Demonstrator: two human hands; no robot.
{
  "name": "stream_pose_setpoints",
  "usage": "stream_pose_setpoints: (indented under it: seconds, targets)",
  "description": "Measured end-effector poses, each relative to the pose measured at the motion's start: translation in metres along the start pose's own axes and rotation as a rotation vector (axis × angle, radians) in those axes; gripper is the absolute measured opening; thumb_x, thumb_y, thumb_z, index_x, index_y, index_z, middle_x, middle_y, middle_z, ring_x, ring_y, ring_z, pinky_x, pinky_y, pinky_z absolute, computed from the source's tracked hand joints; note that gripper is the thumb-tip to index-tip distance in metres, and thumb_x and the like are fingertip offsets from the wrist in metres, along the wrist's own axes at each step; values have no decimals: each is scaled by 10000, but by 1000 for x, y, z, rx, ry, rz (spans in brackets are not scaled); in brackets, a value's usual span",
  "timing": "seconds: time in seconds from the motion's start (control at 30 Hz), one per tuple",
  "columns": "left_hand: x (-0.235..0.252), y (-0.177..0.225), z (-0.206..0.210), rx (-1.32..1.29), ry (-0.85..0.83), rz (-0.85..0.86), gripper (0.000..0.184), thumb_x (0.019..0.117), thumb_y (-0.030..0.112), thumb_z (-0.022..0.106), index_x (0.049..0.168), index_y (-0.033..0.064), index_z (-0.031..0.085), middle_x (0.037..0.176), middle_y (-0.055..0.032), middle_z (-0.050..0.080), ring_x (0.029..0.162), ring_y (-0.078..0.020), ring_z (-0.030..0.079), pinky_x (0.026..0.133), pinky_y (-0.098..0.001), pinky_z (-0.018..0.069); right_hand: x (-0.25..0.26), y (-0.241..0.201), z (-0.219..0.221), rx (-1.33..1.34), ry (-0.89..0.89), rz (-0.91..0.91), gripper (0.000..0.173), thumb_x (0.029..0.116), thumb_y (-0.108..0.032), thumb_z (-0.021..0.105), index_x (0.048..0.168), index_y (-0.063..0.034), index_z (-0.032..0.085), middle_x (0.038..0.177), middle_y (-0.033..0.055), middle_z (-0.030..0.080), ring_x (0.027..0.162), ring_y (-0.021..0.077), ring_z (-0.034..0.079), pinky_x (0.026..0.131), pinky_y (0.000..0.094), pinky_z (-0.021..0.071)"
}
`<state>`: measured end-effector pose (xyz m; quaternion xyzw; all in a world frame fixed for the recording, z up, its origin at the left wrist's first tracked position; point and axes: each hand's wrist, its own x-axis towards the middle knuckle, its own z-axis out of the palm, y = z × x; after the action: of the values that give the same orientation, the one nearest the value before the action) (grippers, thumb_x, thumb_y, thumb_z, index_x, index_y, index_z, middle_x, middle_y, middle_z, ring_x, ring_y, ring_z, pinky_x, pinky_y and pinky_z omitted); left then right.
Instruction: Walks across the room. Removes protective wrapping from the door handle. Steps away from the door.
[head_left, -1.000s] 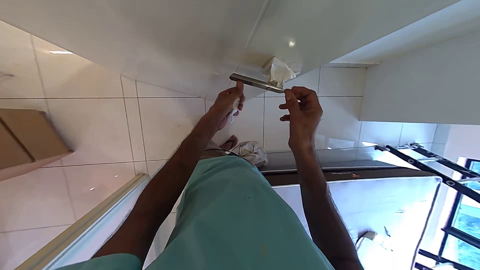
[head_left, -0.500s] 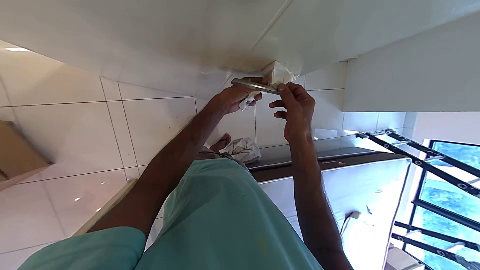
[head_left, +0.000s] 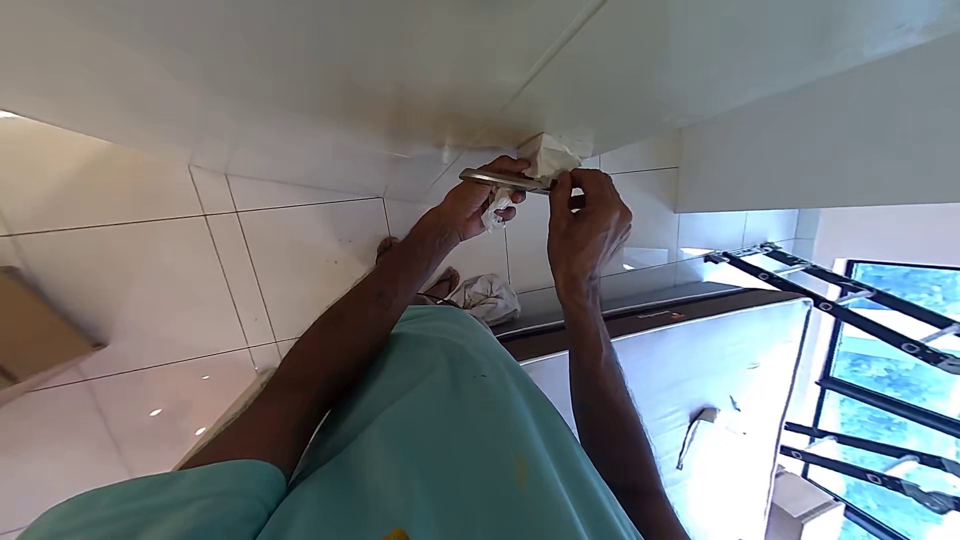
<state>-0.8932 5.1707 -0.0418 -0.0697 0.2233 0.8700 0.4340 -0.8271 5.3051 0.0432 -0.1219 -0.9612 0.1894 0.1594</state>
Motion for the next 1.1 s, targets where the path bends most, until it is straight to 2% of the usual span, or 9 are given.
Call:
stream_pose_setpoints:
  seconds: [0.1, 0.17, 0.3, 0.47, 0.63, 0.77, 0.87, 0.97, 1.1]
  targets:
    - [-2, 2, 5, -11, 21, -26, 202, 1075, 209, 454, 955, 115, 586, 788, -47, 622, 590, -98, 591, 466, -189, 462, 1, -3, 6, -120, 64, -82, 157, 1002, -188, 617, 919, -101, 719, 876, 51, 671, 667, 169, 636, 521, 345, 466]
    - [-1, -2, 6, -41, 40, -19, 209, 1065, 198, 446, 928, 114, 579, 781, -49, 628, 587, -102, 599, 465, -193, 469, 2, -4, 9, -22, 71, -49, 151, 986, -148, 613, 893, -66, 698, 836, 65, 634, 655, 167, 601, 536, 329, 452]
    - [-1, -2, 8, 16, 126, 6, 178, 1062, 187, 467, 941, 121, 580, 798, -49, 631, 590, -99, 595, 461, -191, 467, 3, -1, 16, 422, 51, 182, 158, 1017, -138, 583, 933, -53, 686, 813, 28, 661, 651, 82, 649, 557, 257, 571]
    - [-5, 3, 10, 70, 146, 9, 177, 1072, 182, 473, 959, 129, 598, 805, -32, 636, 586, -73, 593, 452, -171, 457, -2, -2, 18, 134, 168, -23, 153, 990, -104, 603, 895, -36, 701, 812, 54, 615, 651, 109, 563, 551, 255, 449]
    - [-6, 7, 12, 39, 154, -26, 185, 1080, 173, 463, 956, 125, 592, 764, -34, 630, 561, -81, 594, 429, -172, 449, 2, -1, 16, 106, 161, -81, 155, 987, -83, 598, 881, -18, 691, 818, 76, 615, 647, 111, 579, 553, 245, 476]
    - [-7, 14, 7, 59, 153, -107, 152, 1084, 248, 496, 1103, 145, 607, 807, -36, 626, 567, -90, 595, 441, -187, 474, 12, -5, 7, 18, 63, -95, 129, 959, -107, 620, 867, -34, 672, 810, 83, 617, 673, 159, 598, 572, 302, 471]
    - [-19, 6, 13, 131, 305, -114, 244, 1096, 270, 465, 1262, 141, 589, 946, -22, 652, 568, -45, 555, 444, -157, 437, 15, -3, 6, 294, -50, 143, 156, 1006, -153, 583, 914, -56, 663, 769, 19, 632, 605, 85, 609, 532, 262, 526]
    - [-41, -4, 18, 311, 432, -30, 232, 1083, 276, 510, 1209, 143, 651, 1010, -2, 706, 610, -36, 564, 467, -156, 396, 17, 1, 9, 640, -75, 304, 163, 1045, -169, 567, 950, -53, 630, 772, 24, 647, 572, 109, 637, 477, 282, 575]
    - [-67, -15, 16, 451, 331, 80, 278, 1050, 229, 599, 1302, 134, 668, 1043, -27, 730, 630, -46, 566, 476, -160, 393, 4, 12, 9, 672, -137, 260, 209, 1063, -261, 588, 1068, -59, 642, 893, 40, 695, 682, 145, 709, 488, 302, 606]
